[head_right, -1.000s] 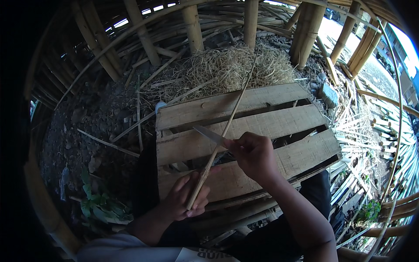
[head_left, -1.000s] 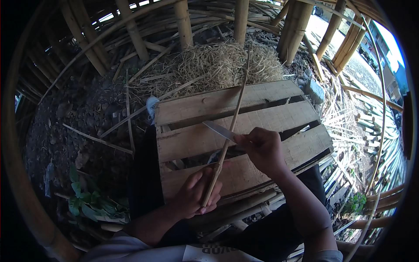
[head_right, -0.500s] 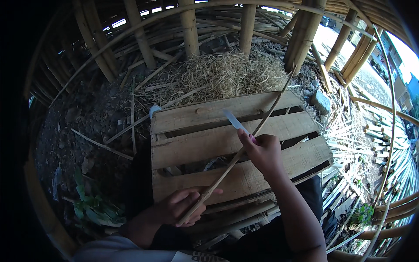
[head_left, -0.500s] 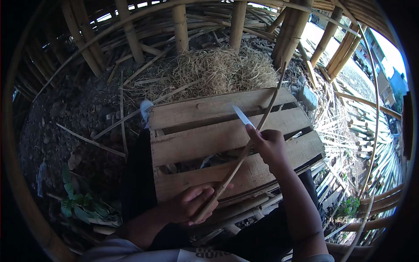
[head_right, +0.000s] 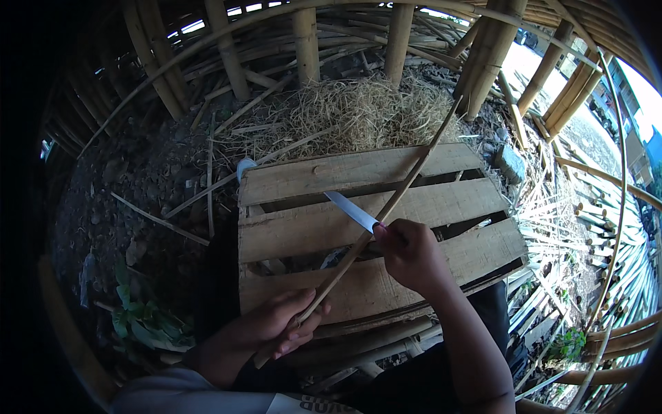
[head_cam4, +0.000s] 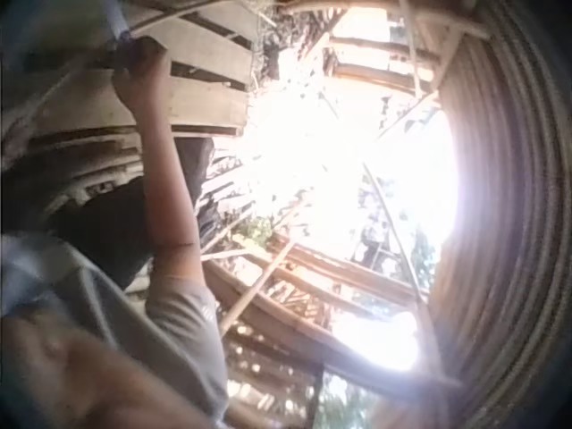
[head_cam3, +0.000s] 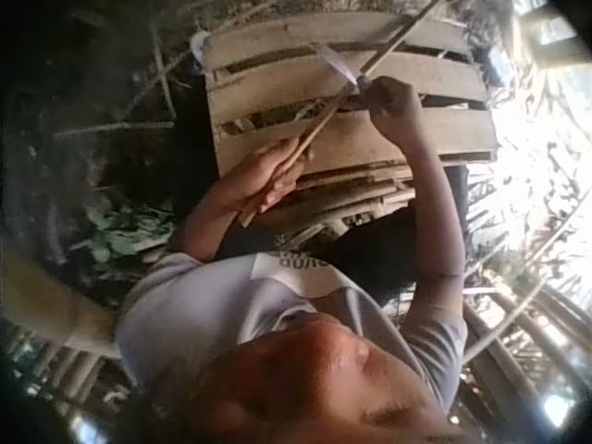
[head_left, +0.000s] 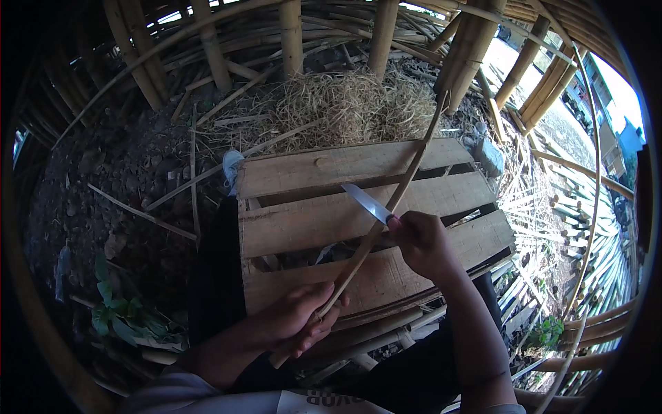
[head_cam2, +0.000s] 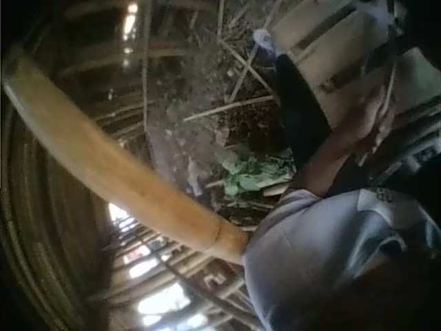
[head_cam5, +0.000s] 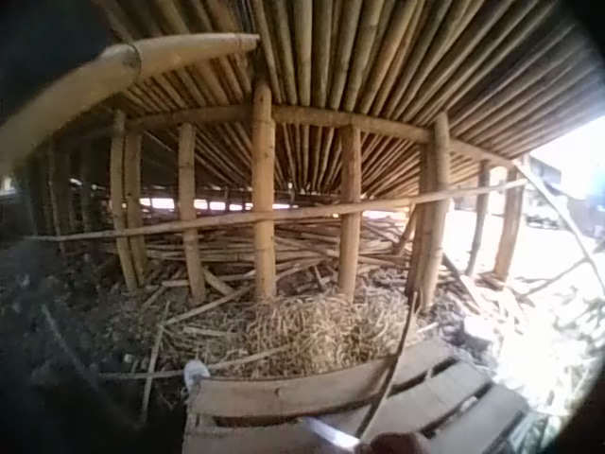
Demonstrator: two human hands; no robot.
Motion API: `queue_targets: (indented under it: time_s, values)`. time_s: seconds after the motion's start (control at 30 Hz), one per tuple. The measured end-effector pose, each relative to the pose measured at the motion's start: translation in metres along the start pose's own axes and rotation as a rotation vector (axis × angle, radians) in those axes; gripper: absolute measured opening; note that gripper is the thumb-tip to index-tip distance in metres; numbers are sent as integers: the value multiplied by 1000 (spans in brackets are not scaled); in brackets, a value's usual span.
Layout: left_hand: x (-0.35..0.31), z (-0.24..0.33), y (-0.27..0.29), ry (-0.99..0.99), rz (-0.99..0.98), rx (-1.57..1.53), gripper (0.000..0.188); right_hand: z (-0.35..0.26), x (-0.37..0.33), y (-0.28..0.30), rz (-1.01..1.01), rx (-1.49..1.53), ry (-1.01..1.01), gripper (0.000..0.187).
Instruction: The person uses a knife to shave and sharpen a thin bamboo stick, repeatedly rotating it and scraping along its length to form a tapered point. The work is done over a wooden crate in a partially covered outdoor area.
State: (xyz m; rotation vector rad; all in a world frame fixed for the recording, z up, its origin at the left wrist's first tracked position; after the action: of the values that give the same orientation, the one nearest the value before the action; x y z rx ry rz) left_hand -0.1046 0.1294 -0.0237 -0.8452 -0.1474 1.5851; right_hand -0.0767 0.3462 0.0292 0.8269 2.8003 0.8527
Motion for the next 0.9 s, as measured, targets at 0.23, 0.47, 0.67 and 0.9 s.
queue_targets:
  time_s: [0.23,0.47,0.67,0.9]
  values:
    - [-2,-4,-4,77,-54,-192,43,17,33,30,163,-246,-56,42]
    - [-2,-3,2,101,21,-60,40,39,43,19,48,-255,-100,48]
    - [-1,-5,5,97,56,-45,40,7,10,-16,-109,-196,-51,40]
    - [1,-1,0,83,78,-45,40,3,19,2,56,-284,47,38]
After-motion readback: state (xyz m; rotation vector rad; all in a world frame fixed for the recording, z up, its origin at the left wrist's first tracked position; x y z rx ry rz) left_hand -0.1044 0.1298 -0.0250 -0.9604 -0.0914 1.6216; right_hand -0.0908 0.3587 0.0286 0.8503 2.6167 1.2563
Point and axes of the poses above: each hand's wrist, its own x-axis towards the middle knuckle, its own y-axis out of the back of the hand, z = x × y, the point moved 9 cm from there along x, towards the middle knuckle, and after that the axes turned 6 degrees about x, right-handed, at the moved point
